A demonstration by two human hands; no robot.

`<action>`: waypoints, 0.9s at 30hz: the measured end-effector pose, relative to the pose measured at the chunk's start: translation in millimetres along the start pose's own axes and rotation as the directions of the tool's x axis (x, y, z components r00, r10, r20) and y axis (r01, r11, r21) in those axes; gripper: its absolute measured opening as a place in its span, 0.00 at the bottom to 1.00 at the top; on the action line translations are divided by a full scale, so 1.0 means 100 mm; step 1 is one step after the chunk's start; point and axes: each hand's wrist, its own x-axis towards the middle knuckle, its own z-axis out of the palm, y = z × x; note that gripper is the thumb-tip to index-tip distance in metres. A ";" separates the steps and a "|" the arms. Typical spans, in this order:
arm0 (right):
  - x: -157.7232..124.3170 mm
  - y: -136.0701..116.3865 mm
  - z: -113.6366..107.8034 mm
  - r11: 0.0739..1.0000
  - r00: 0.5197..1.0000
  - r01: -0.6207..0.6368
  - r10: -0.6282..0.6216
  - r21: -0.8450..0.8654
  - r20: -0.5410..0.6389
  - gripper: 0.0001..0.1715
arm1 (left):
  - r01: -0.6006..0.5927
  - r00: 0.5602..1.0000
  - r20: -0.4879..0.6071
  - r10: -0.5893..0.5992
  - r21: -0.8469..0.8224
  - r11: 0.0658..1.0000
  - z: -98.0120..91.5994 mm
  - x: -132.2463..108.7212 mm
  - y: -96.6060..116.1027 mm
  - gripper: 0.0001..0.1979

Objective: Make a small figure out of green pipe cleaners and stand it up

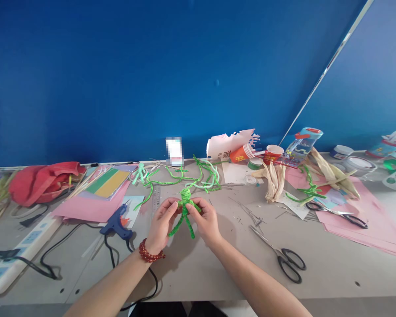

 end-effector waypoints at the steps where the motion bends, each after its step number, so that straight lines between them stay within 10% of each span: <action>1: 0.01 0.00 -0.01 1.000 1.000 0.000 0.000 0.020 0.006 0.12 | -0.006 1.000 0.026 0.005 0.006 1.000 0.00 0.00 0.01 0.11; 19: 0.10 0.05 -0.08 0.986 0.998 -0.030 0.022 0.163 0.053 0.21 | 0.200 0.976 0.107 -0.191 -0.076 0.977 -0.07 0.07 0.04 0.13; 27: 0.11 0.07 -0.09 0.983 0.996 -0.045 0.031 0.178 0.082 0.20 | 0.104 0.990 0.090 -0.107 0.032 0.994 -0.06 0.08 0.02 0.12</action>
